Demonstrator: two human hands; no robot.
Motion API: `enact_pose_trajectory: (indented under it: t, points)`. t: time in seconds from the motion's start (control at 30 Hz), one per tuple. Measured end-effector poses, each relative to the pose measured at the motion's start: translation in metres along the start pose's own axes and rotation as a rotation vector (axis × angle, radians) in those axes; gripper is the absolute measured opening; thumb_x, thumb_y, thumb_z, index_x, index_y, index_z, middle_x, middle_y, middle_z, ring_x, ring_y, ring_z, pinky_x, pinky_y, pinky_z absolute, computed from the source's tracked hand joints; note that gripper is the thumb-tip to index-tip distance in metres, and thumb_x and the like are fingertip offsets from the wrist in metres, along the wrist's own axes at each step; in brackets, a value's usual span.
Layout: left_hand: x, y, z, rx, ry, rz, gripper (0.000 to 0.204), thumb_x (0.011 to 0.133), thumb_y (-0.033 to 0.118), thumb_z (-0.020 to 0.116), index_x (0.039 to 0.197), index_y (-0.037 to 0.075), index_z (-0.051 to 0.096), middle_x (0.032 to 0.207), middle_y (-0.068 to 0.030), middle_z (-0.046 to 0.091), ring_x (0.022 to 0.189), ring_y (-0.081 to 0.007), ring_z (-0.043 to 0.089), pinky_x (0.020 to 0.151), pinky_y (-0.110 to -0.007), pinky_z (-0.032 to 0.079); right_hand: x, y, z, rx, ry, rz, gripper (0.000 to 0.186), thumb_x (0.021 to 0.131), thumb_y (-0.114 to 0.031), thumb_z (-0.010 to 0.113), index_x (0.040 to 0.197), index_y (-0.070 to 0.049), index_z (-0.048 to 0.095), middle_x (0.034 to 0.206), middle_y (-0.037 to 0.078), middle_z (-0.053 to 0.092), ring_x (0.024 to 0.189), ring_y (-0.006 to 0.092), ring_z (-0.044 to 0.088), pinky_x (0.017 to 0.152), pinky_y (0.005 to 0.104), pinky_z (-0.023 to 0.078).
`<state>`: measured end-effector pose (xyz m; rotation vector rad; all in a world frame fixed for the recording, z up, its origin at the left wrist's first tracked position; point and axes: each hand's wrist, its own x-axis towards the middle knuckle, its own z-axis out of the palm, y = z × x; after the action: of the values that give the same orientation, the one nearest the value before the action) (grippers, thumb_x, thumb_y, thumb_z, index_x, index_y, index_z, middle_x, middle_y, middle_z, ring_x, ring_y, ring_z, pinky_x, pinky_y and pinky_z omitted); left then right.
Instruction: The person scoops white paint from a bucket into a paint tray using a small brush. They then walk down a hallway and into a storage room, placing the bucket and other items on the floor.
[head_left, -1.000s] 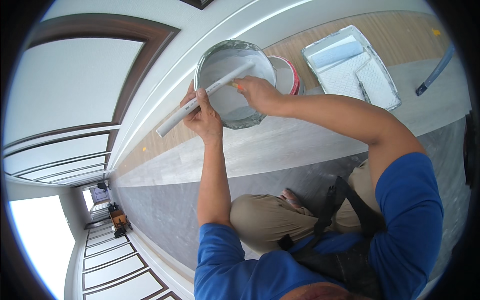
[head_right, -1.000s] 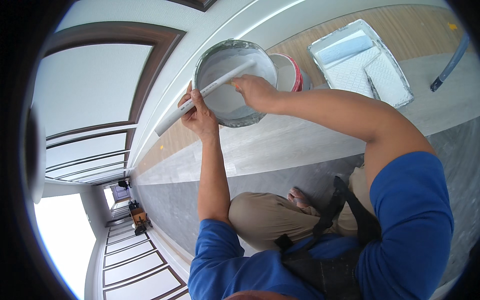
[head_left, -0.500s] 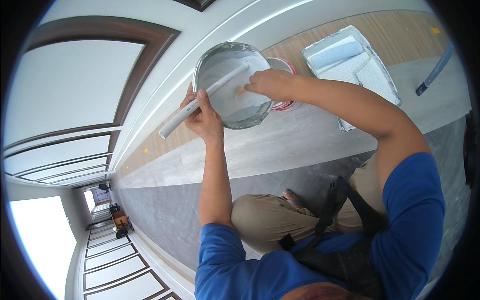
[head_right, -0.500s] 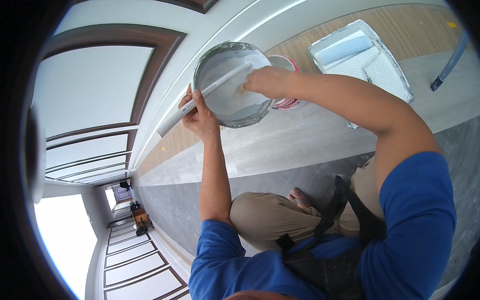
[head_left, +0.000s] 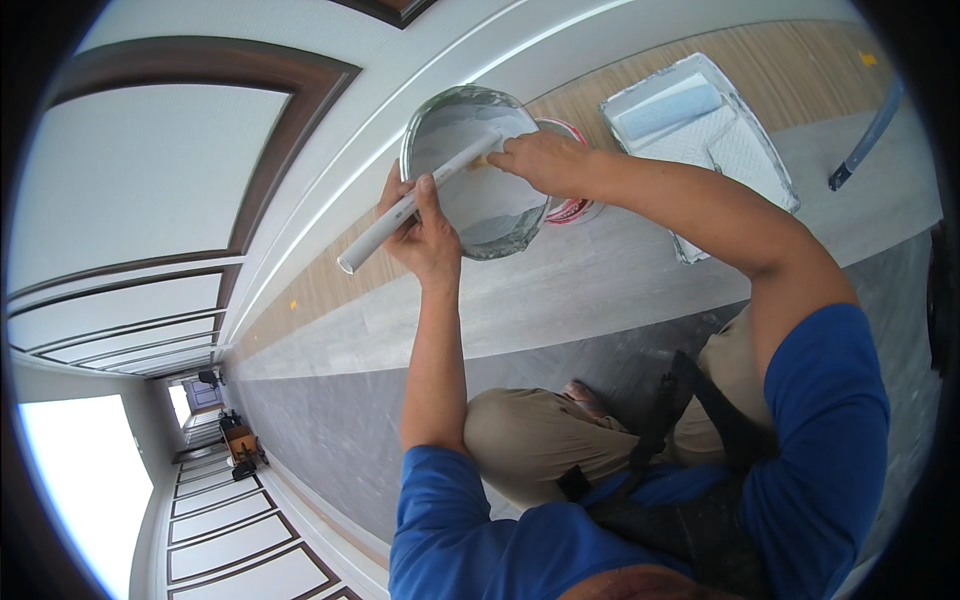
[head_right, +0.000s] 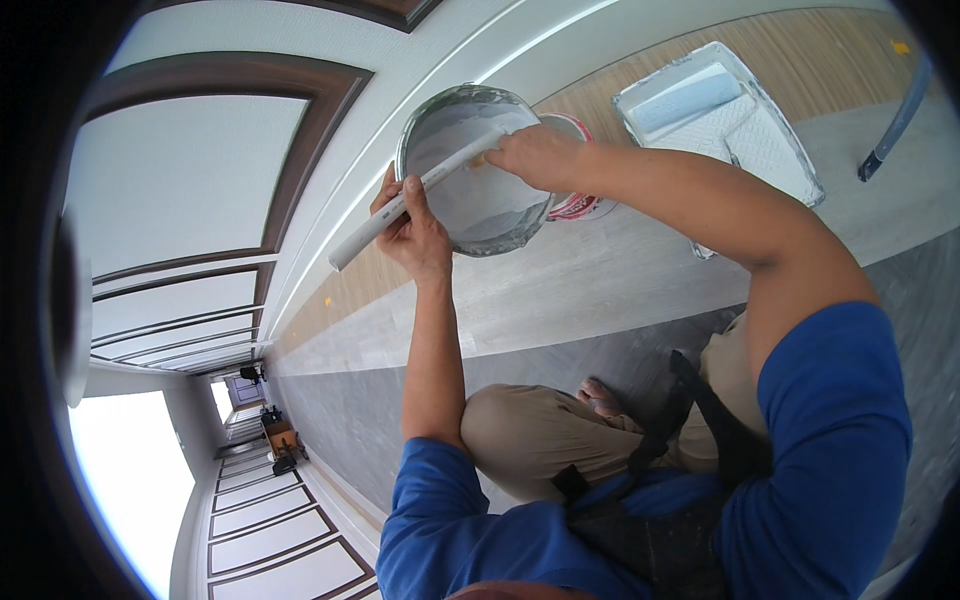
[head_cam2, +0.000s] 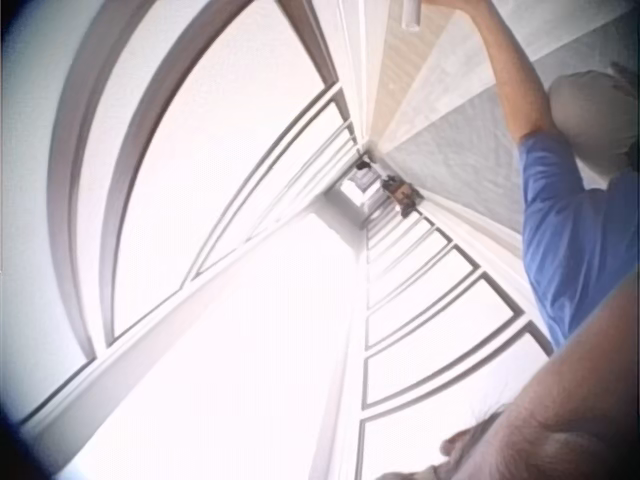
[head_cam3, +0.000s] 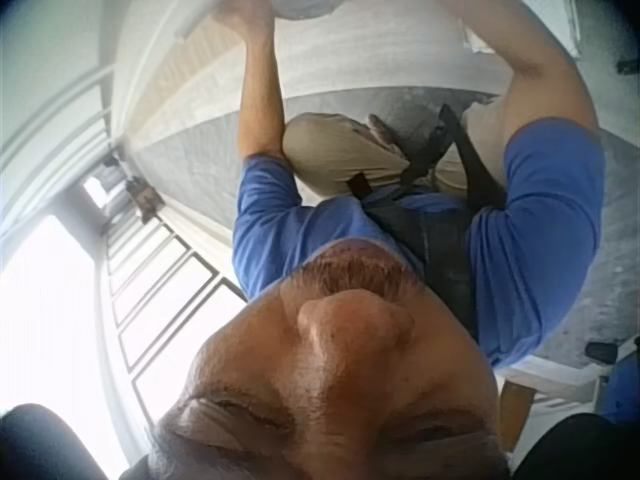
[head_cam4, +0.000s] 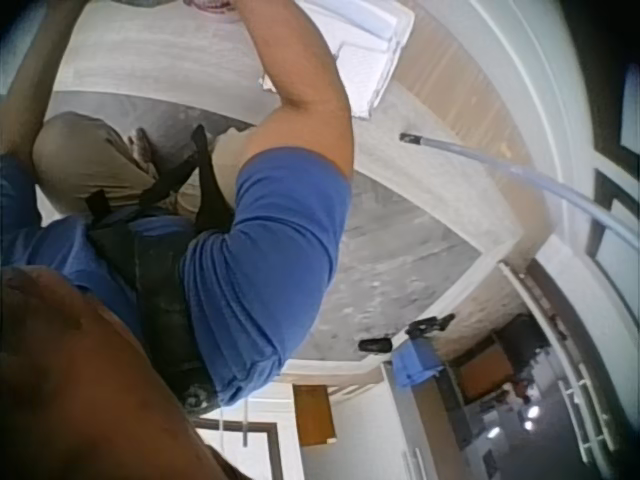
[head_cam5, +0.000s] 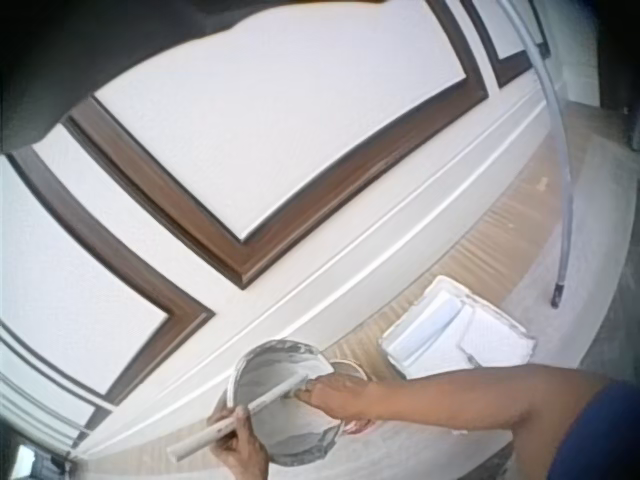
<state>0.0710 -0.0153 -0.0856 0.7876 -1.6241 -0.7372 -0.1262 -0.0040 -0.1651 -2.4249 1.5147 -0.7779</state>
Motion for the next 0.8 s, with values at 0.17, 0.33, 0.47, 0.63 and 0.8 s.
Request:
enact_pose_trajectory:
  t: [0.17, 0.33, 0.47, 0.63, 0.8]
  points:
    - [0.001, -0.001, 0.008, 0.016, -0.016, 0.071, 0.021, 0.098, 0.011, 0.069, 0.107, -0.004, 0.057, 0.13, -0.0254, 0.062, 0.111, -0.0193, 0.063, 0.094, -0.031, 0.055, -0.002, -0.011, 0.011, 0.13, -0.087, 0.099, 0.042, 0.09, -0.003, 0.057, 0.132, -0.006, 0.061, 0.099, 0.018, 0.067, 0.093, 0.0354, 0.069, 0.081, 0.0453, 0.055]
    - [0.001, 0.003, 0.008, 0.017, -0.025, 0.058, 0.021, 0.098, 0.01, 0.069, 0.107, -0.004, 0.056, 0.129, -0.0257, 0.063, 0.111, -0.0201, 0.063, 0.094, -0.032, 0.054, 0.0, -0.005, 0.024, 0.412, -0.04, 0.32, 0.031, 0.086, -0.004, 0.062, 0.115, -0.006, 0.072, 0.095, 0.019, 0.072, 0.094, 0.0363, 0.07, 0.082, 0.0462, 0.054]
    - [0.002, 0.003, 0.009, -0.022, -0.033, 0.077, 0.021, 0.098, 0.01, 0.068, 0.107, -0.003, 0.055, 0.128, -0.0255, 0.063, 0.111, -0.0202, 0.063, 0.095, -0.032, 0.053, 0.003, 0.005, 0.027, 0.642, -0.031, 0.476, 0.022, 0.089, -0.009, 0.063, 0.108, -0.003, 0.073, 0.097, 0.019, 0.073, 0.093, 0.0371, 0.069, 0.083, 0.0449, 0.052]
    - [0.002, 0.006, 0.012, -0.032, -0.027, 0.038, 0.021, 0.099, 0.01, 0.068, 0.108, -0.002, 0.054, 0.13, -0.0249, 0.063, 0.111, -0.019, 0.063, 0.097, -0.031, 0.05, 0.0, 0.006, 0.025, 1.002, -0.198, 0.724, 0.024, 0.094, -0.019, 0.068, 0.113, -0.005, 0.073, 0.083, 0.014, 0.071, 0.061, 0.0171, 0.063, 0.05, 0.0319, 0.047]
    - [0.002, 0.006, 0.014, -0.069, -0.006, 0.068, 0.022, 0.099, 0.012, 0.068, 0.109, -0.003, 0.054, 0.129, -0.0237, 0.063, 0.11, -0.0189, 0.062, 0.097, -0.031, 0.05, -0.002, 0.003, 0.028, 1.341, -0.303, 0.945, 0.026, 0.1, -0.022, 0.061, 0.11, 0.001, 0.066, 0.08, 0.012, 0.068, 0.059, 0.0147, 0.058, 0.044, 0.0266, 0.04]
